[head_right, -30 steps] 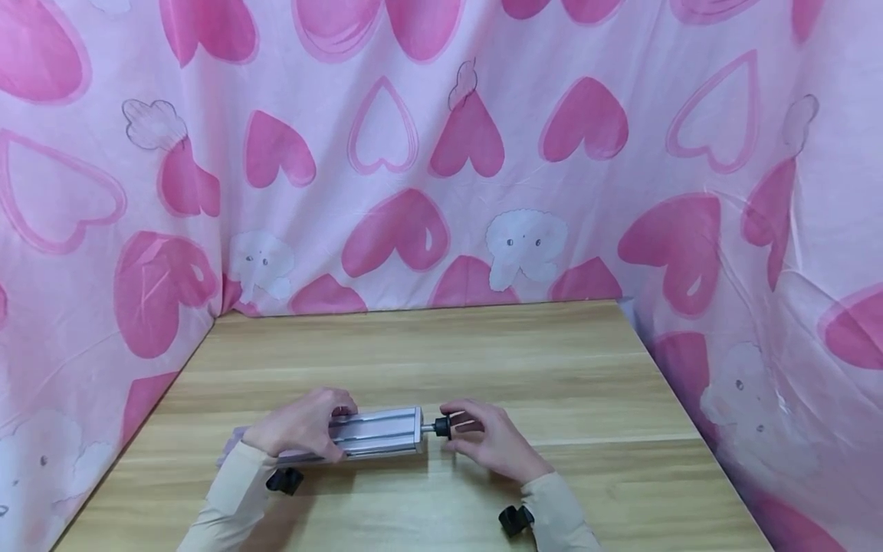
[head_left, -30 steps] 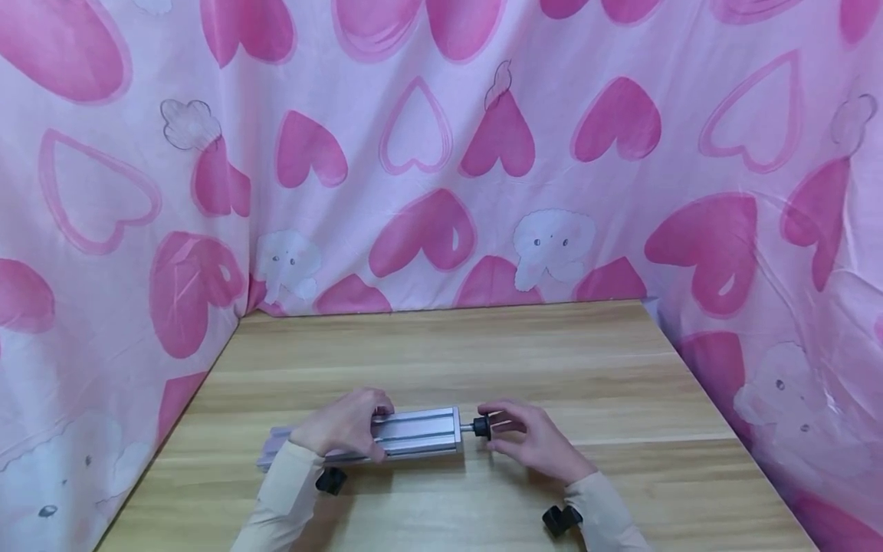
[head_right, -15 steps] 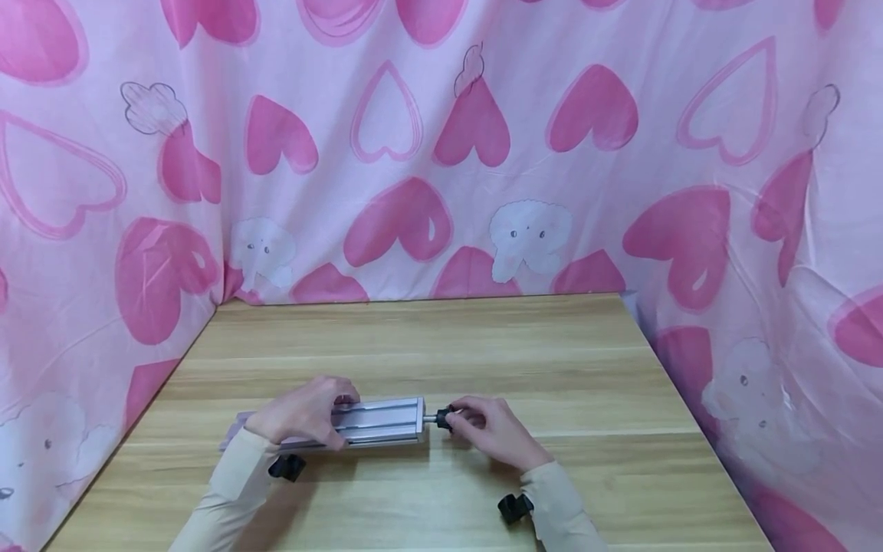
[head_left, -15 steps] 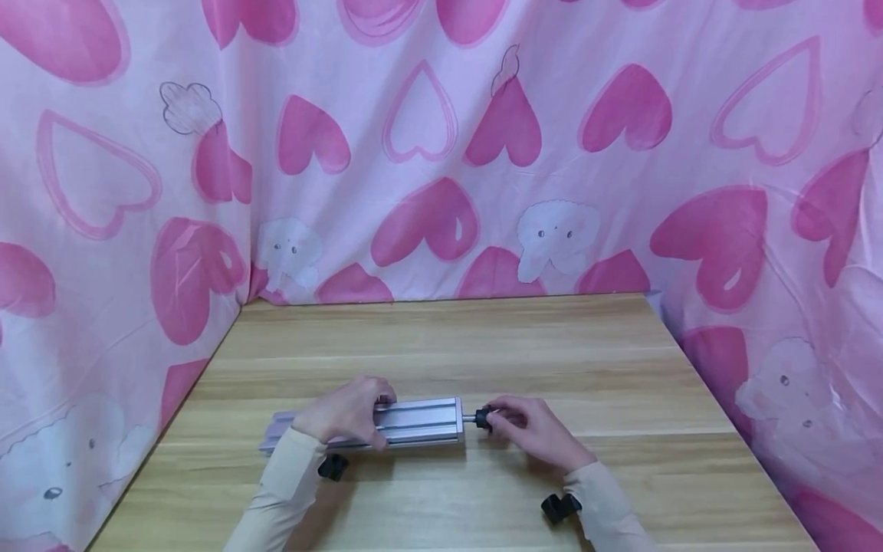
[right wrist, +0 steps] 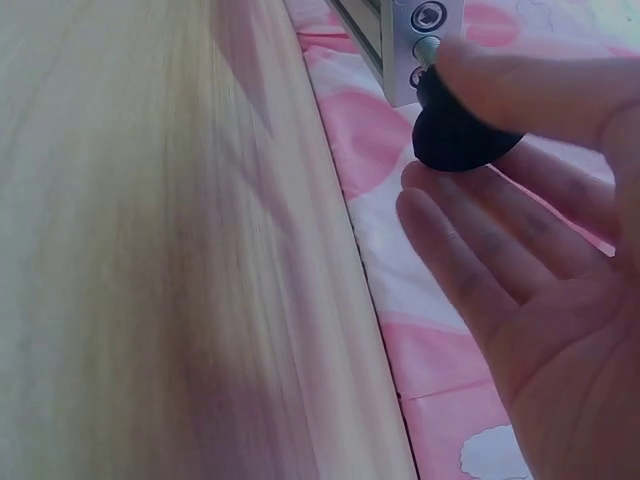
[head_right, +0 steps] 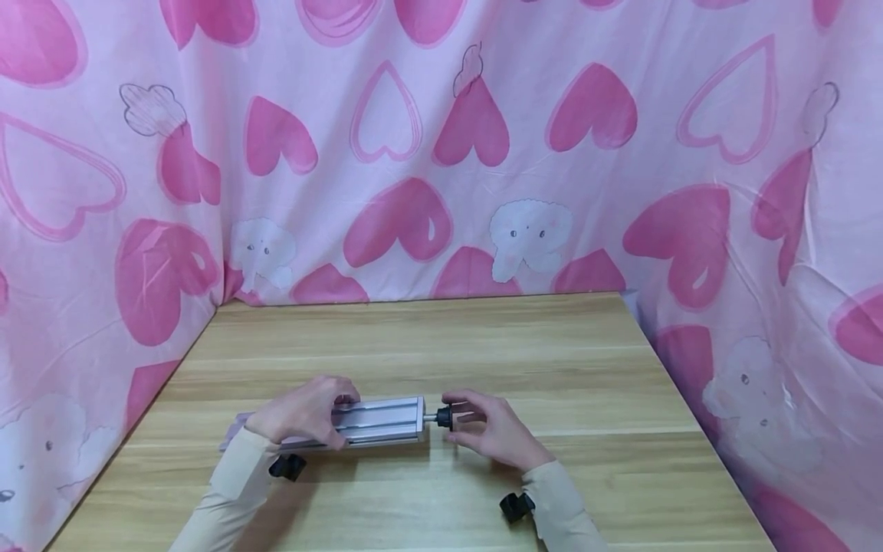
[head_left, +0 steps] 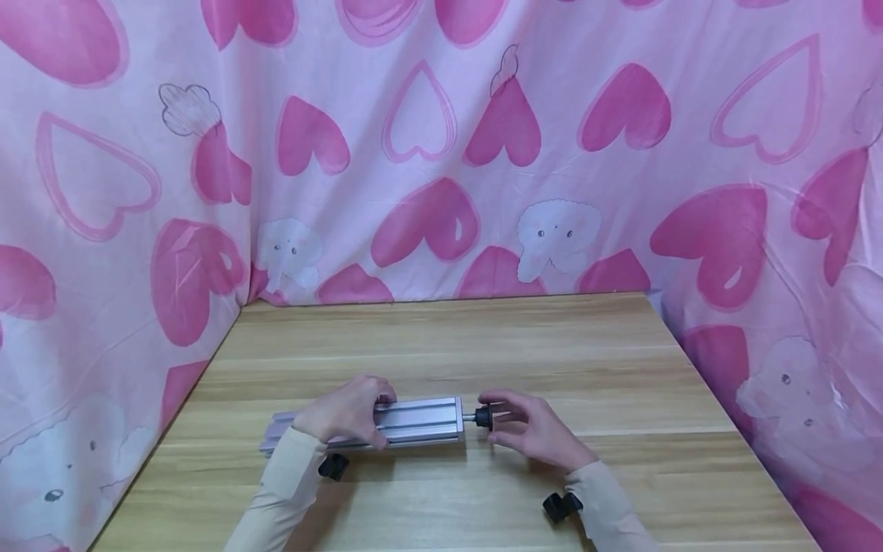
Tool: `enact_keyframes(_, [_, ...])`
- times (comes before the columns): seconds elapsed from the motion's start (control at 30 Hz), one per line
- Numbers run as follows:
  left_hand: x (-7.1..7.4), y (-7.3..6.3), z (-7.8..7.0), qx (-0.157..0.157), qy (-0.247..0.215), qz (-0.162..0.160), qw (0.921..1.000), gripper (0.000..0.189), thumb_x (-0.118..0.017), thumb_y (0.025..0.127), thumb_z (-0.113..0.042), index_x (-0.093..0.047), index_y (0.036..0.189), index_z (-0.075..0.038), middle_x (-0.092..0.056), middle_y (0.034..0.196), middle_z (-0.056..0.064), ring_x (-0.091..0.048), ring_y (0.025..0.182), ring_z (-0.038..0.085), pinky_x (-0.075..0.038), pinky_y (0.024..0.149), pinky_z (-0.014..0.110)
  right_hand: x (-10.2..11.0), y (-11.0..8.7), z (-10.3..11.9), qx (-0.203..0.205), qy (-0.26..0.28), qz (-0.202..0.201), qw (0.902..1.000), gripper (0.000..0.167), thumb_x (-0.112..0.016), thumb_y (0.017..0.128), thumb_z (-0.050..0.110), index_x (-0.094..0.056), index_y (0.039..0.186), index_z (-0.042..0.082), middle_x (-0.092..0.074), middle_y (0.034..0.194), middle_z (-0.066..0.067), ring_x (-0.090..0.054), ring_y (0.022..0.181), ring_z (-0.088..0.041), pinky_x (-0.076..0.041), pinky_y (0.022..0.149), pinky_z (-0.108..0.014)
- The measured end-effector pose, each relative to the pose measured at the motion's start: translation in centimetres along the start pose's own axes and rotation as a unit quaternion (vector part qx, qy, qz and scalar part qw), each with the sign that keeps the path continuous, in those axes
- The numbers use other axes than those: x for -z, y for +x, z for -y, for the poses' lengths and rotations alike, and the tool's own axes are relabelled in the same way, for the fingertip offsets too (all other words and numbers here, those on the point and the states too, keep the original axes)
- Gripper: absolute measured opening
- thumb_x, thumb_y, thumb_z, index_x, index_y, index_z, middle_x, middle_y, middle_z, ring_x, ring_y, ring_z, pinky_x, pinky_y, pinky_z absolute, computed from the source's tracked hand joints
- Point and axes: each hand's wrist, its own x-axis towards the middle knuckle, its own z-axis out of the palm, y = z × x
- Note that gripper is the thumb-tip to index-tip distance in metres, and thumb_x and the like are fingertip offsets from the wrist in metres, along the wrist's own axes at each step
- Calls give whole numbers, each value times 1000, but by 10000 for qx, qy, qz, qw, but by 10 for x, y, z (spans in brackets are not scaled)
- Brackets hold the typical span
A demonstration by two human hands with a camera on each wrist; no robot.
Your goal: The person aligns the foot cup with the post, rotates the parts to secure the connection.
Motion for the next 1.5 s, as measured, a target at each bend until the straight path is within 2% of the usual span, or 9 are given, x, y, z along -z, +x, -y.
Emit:
enact_keyframes(0.17, [-1, 0, -1, 21, -8, -13, 10000, 53, -89, 61, -23, -71, 107, -5, -67, 100, 0, -57, 85, 14, -52, 77, 32, 1, 1, 0, -119, 117, 17, 9999, 55, -78, 85, 5, -58, 137, 4, -66, 133, -15, -69, 112, -26, -52, 100, -42])
enact_keyframes(0.33, [-3, 0, 0, 137, -7, -10, 9999, 54, -90, 61, -25, -71, 108, -7, -66, 100, -1, -56, 85, 14, -51, 77, 34, 1, -1, 0, -325, -84, 19, 9994, 51, -76, 90, 16, -59, 136, 4, -70, 126, -6, -71, 106, -18, -54, 98, -35])
enact_keyframes(0.53, [-3, 2, 0, 116, 62, -3, 9999, 54, -90, 61, -26, -72, 108, -8, -66, 99, -2, -55, 84, 13, -51, 76, 33, 3, 0, 2, -607, -234, 89, 9978, 48, -67, 97, 35, -62, 132, 3, -73, 117, -3, -71, 100, -11, -55, 91, -25])
enact_keyframes(0.77, [-3, 0, -1, 145, -28, 15, 9999, 54, -91, 61, -24, -72, 109, -7, -68, 102, 0, -57, 86, 15, -54, 81, 36, 3, 1, 3, -938, -273, 234, 9949, 42, -55, 102, 41, -67, 126, 9, -76, 106, 0, -71, 98, -12, -55, 85, -24])
enact_keyframes(0.93, [-4, 0, 0, 254, -49, 27, 9997, 56, -92, 61, -25, -72, 109, -7, -67, 102, 0, -57, 87, 15, -53, 81, 37, 0, 0, 3, -717, -109, 173, 9972, 52, -63, 99, 35, -56, 140, 3, -70, 126, -11, -70, 108, -16, -55, 92, -25])
enact_keyframes(1.1, [-2, -1, 1, 116, -23, -41, 9999, 54, -90, 58, -24, -72, 106, -5, -66, 97, -1, -55, 83, 14, -50, 75, 32, -2, 0, 4, -256, -14, 29, 9997, 61, -78, 88, 18, -53, 143, 6, -59, 142, -18, -66, 118, -26, -53, 100, -36])
enact_keyframes(1.2, [-1, -1, 1, 59, -38, -55, 10000, 53, -90, 59, -23, -71, 105, -4, -66, 96, 0, -55, 83, 14, -50, 74, 31, -2, 0, 4, -115, -105, -22, 9999, 60, -79, 85, 11, -55, 140, 9, -60, 140, -16, -65, 120, -27, -52, 101, -40])
enact_keyframes(1.33, [-1, -1, 1, -2, -10, -68, 10000, 53, -89, 59, -22, -71, 105, -3, -66, 97, 1, -55, 83, 14, -50, 74, 31, -3, 0, 4, -74, -39, -5, 10000, 56, -78, 85, 6, -57, 137, 6, -64, 134, -15, -68, 115, -25, -53, 100, -39])
enact_keyframes(1.5, [-1, -1, 2, -83, 29, -89, 9999, 52, -89, 58, -21, -71, 104, -3, -66, 96, 1, -56, 82, 14, -50, 73, 29, -2, 0, 2, -240, -54, 44, 9997, 49, -72, 93, 18, -58, 136, -1, -69, 125, -15, -71, 104, -18, -56, 93, -30])
